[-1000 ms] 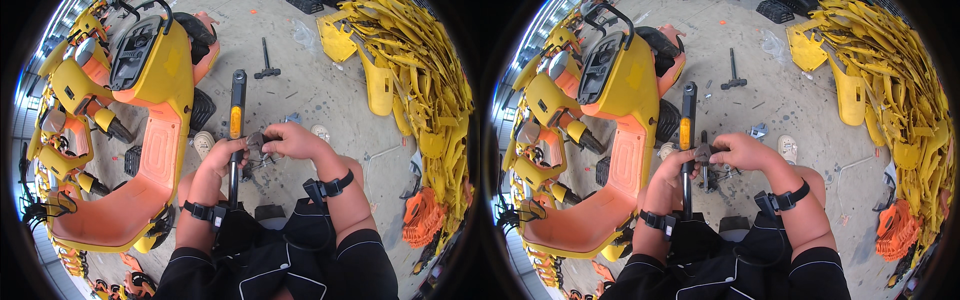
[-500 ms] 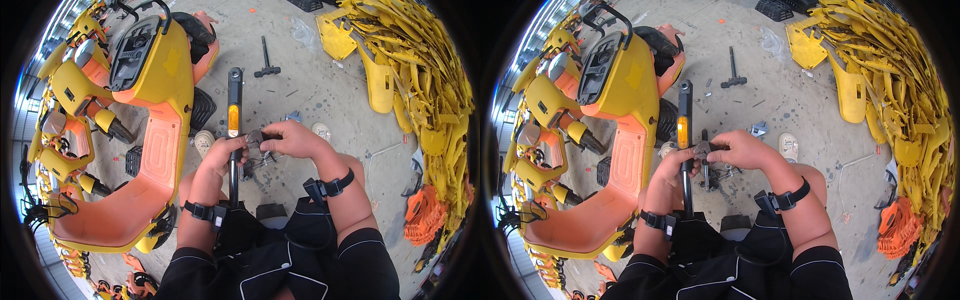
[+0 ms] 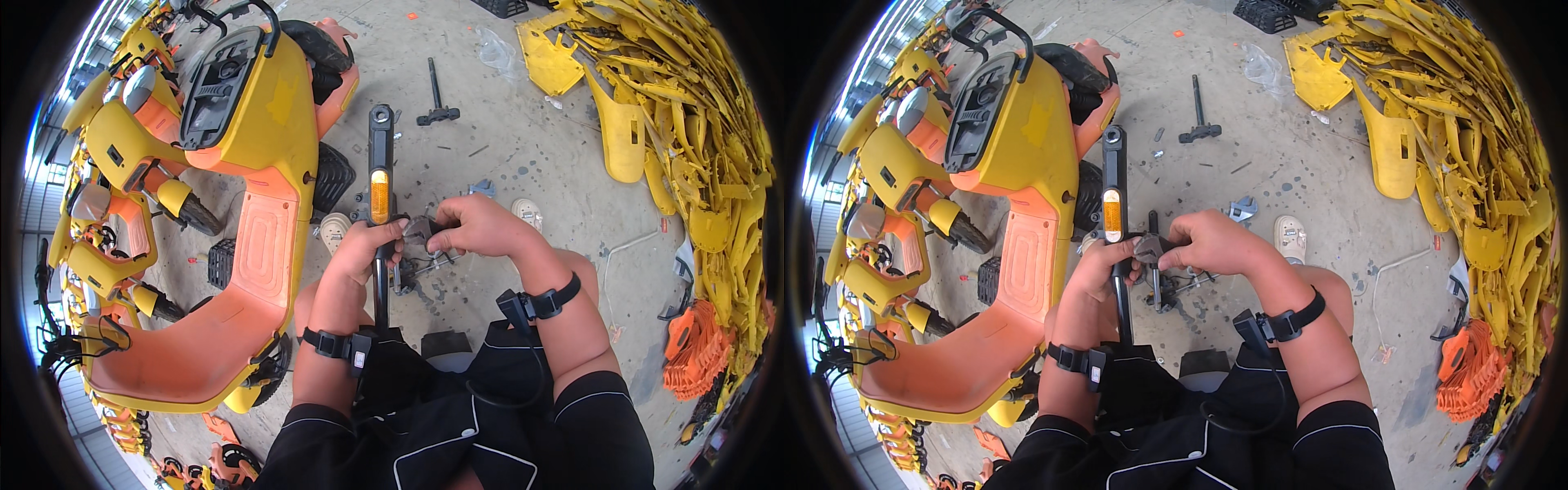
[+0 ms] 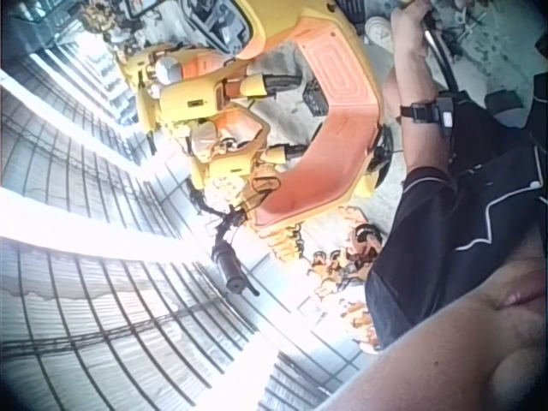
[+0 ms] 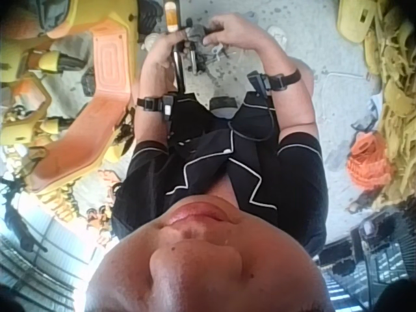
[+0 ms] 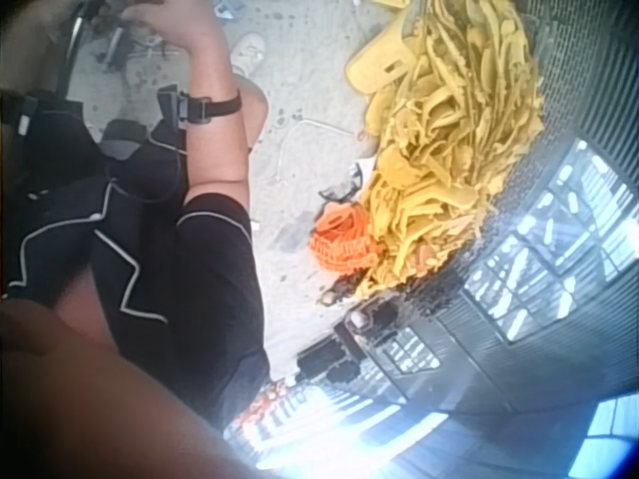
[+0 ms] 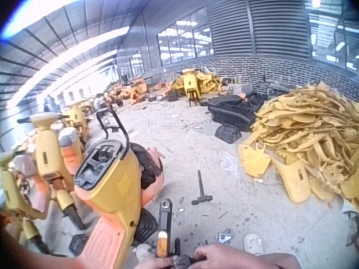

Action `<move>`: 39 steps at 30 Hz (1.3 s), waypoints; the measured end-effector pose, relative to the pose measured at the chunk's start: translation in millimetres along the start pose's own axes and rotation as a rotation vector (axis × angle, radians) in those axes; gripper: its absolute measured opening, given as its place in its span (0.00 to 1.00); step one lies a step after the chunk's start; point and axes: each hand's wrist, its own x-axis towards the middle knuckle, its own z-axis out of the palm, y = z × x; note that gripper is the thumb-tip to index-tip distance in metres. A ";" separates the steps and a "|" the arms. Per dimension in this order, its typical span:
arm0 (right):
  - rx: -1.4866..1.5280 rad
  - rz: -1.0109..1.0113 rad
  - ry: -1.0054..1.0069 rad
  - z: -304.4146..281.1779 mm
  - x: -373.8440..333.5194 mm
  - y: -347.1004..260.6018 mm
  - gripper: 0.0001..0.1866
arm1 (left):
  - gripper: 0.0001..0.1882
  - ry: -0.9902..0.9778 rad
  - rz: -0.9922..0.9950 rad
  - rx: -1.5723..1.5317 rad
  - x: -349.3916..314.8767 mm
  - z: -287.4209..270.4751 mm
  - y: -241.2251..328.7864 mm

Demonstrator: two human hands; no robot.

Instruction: The person sits on the floor in a workshop and uses pliers to tighten a bolt on a black scooter handlebar assembly. The person holds the handlebar with one hand and manipulates the pliers with the other to secure the component.

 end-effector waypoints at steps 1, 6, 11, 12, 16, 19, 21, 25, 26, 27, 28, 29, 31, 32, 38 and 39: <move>-0.013 0.003 -0.001 0.5 0.7 -0.2 0.14 | 0.13 0.002 0.001 0.002 0.3 -0.9 -0.5; -0.020 -0.057 0.072 6.7 4.5 3.0 0.17 | 0.14 0.047 0.029 -0.001 -2.5 3.1 4.1; -0.006 -0.201 0.165 17.6 9.7 14.6 0.16 | 0.08 0.086 0.052 -0.015 0.3 1.8 1.5; -0.036 -0.210 0.179 18.0 8.6 12.6 0.15 | 0.07 0.101 0.059 -0.024 0.0 2.7 1.1; -0.077 -0.206 0.218 21.0 9.7 12.3 0.17 | 0.07 0.143 0.106 -0.006 -2.0 6.1 0.9; 0.255 -0.097 0.208 28.2 12.6 15.9 0.17 | 0.06 0.229 0.177 -0.040 -2.5 16.7 1.6; 0.278 -0.148 0.250 33.8 18.6 19.8 0.17 | 0.06 0.215 0.277 -0.132 0.3 19.9 4.8; 0.456 -0.138 0.230 37.5 19.1 16.4 0.14 | 0.07 0.193 0.373 -0.290 2.8 11.8 10.3; 0.486 -0.119 0.218 36.2 18.7 15.8 0.14 | 0.07 0.200 0.380 -0.281 3.3 10.0 11.0; 0.506 -0.154 0.207 35.3 17.2 16.0 0.13 | 0.08 0.208 0.383 -0.276 3.9 9.7 10.2; 0.525 -0.189 0.196 34.4 15.5 15.8 0.13 | 0.08 0.214 0.358 -0.252 3.8 10.6 9.9; 0.545 -0.223 0.185 33.2 14.4 15.1 0.13 | 0.08 0.219 0.332 -0.229 3.2 12.7 10.5; 0.552 -0.263 0.188 34.4 14.1 12.4 0.12 | 0.09 0.216 0.300 -0.187 4.1 13.6 6.8; 0.555 -0.284 0.190 34.8 14.6 11.9 0.12 | 0.08 0.226 0.295 -0.185 3.3 15.5 6.0; 0.374 -0.280 0.223 32.7 19.1 12.5 0.11 | 0.08 0.239 0.281 -0.142 3.1 19.5 5.0; 0.362 -0.265 0.226 32.4 19.4 12.0 0.11 | 0.08 0.244 0.274 -0.138 2.5 20.1 5.8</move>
